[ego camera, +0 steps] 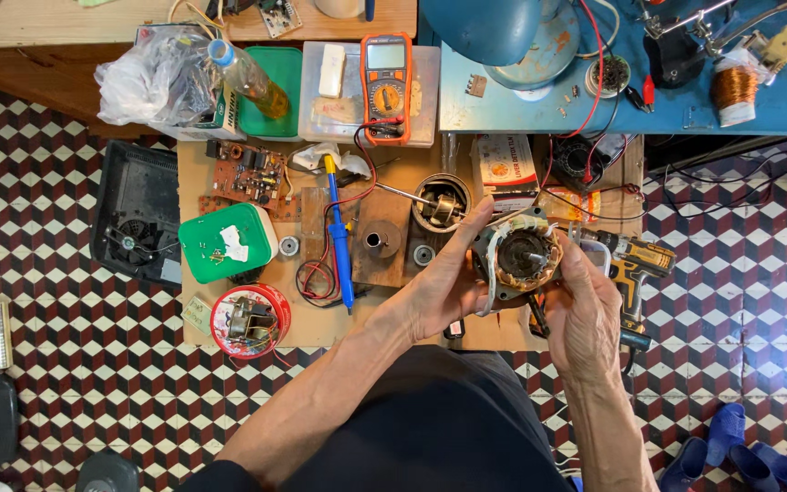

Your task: The person assembles a small electric motor by inserting the rotor into the stator and aligning the end caps. They then connect wires to the motor terminals and test the assembly with a multimeter.

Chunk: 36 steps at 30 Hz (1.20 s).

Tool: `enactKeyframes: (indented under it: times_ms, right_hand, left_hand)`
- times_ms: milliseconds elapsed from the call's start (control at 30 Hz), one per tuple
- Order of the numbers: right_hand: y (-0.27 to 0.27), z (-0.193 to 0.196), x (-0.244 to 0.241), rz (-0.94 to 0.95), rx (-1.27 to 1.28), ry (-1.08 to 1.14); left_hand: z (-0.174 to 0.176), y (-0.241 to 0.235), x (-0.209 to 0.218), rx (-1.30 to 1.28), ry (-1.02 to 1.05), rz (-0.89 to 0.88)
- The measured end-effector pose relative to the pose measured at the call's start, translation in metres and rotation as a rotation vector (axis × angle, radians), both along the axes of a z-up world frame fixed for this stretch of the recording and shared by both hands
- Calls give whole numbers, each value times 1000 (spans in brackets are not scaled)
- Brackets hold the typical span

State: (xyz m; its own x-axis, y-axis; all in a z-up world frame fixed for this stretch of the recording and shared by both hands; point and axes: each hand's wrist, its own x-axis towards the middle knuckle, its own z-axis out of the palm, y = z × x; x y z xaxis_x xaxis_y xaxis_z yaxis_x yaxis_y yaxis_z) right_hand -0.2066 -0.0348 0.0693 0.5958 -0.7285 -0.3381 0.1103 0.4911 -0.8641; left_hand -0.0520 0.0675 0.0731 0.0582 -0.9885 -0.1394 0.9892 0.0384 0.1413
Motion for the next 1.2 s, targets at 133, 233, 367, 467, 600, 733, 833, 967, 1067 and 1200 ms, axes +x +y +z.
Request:
enactKeyframes:
  times_ms: [133, 233, 367, 467, 600, 733, 833, 967, 1067, 1200]
  right_hand:
    - [3, -2, -7, -63, 8, -25]
    - [-1, 1, -15, -98, 11, -6]
    - [-6, 11, -21, -94, -40, 0]
    - [-9, 24, -21, -31, -7, 6]
    - [-11, 39, -9, 62, -37, 59]
    - [-16, 59, 12, 230, -65, 146]
    - [-15, 79, 31, 358, -106, 220]
    - [-9, 100, 57, 477, -197, 244]
    - [-7, 101, 78, 517, -212, 250]
    - [-13, 83, 81, 448, -189, 74]
  left_hand:
    - [0, -2, -3, 467, -268, -119]
    - [-3, 0, -3, 348, -358, -178]
    - [0, 4, 7, 605, -640, -249]
    - [14, 9, 15, 610, -862, -212]
    - [29, 12, 20, 485, -873, -279]
    - [32, 22, 27, 367, -653, -232]
    - [33, 36, 26, 308, -568, -132]
    - [43, 57, 31, 257, -527, -11]
    - [53, 69, 37, 223, -527, 87]
    - [61, 79, 44, 189, -547, 206]
